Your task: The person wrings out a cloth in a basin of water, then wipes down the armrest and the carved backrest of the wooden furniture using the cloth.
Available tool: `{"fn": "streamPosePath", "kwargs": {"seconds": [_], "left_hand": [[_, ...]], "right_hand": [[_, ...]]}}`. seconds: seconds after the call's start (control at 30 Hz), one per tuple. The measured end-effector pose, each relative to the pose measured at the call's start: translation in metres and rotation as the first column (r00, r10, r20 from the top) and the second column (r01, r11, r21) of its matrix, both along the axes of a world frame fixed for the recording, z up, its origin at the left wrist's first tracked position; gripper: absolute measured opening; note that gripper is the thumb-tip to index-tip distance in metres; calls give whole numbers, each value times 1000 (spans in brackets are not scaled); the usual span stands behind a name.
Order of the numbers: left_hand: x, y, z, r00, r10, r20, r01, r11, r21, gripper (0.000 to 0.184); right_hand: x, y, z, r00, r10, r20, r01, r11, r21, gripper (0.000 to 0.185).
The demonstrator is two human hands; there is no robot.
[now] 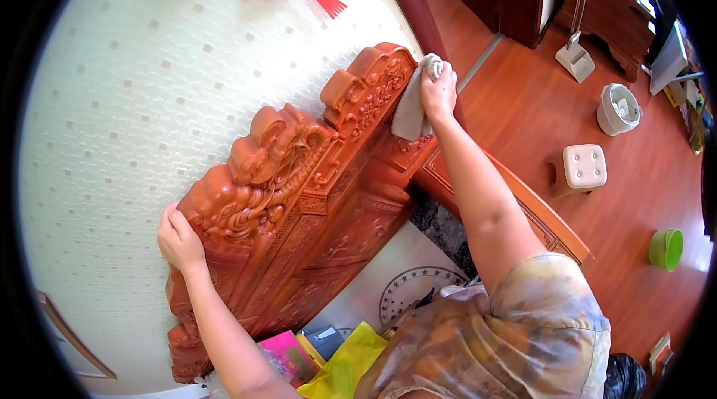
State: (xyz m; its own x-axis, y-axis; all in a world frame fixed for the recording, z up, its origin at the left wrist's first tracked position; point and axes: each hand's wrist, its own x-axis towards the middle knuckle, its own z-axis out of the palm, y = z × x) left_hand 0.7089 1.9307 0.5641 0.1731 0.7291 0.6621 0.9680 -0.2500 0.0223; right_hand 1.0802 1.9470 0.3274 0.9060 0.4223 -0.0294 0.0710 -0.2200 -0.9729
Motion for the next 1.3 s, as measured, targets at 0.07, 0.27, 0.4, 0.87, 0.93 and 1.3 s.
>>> {"fn": "streamPosePath", "kwargs": {"seconds": [0.07, 0.27, 0.4, 0.87, 0.93, 1.3], "left_hand": [[0, 0, -2, 1000, -13, 3, 13, 1000, 25, 35], [-1, 1, -1, 1000, 1, 5, -1, 1000, 16, 35], [-4, 2, -2, 1000, 9, -3, -9, 1000, 22, 35], [0, 0, -1, 1000, 18, -5, -18, 1000, 18, 35], [0, 0, -1, 1000, 20, -3, -20, 1000, 4, 36], [0, 1, -2, 999, 20, -26, -20, 1000, 17, 38]], "right_hand": [[-7, 3, -9, 994, -33, 108, 33, 999, 5, 30], [-65, -27, -24, 922, 307, 237, -334, 939, 82, 33], [-30, -9, -21, 986, 155, 54, -158, 986, 54, 31], [-125, -35, -4, 947, 228, -226, -194, 967, 165, 33], [-157, -36, -24, 983, 182, 29, -183, 941, 284, 36], [-14, 12, -20, 991, -51, -121, 54, 998, 26, 31]]}}
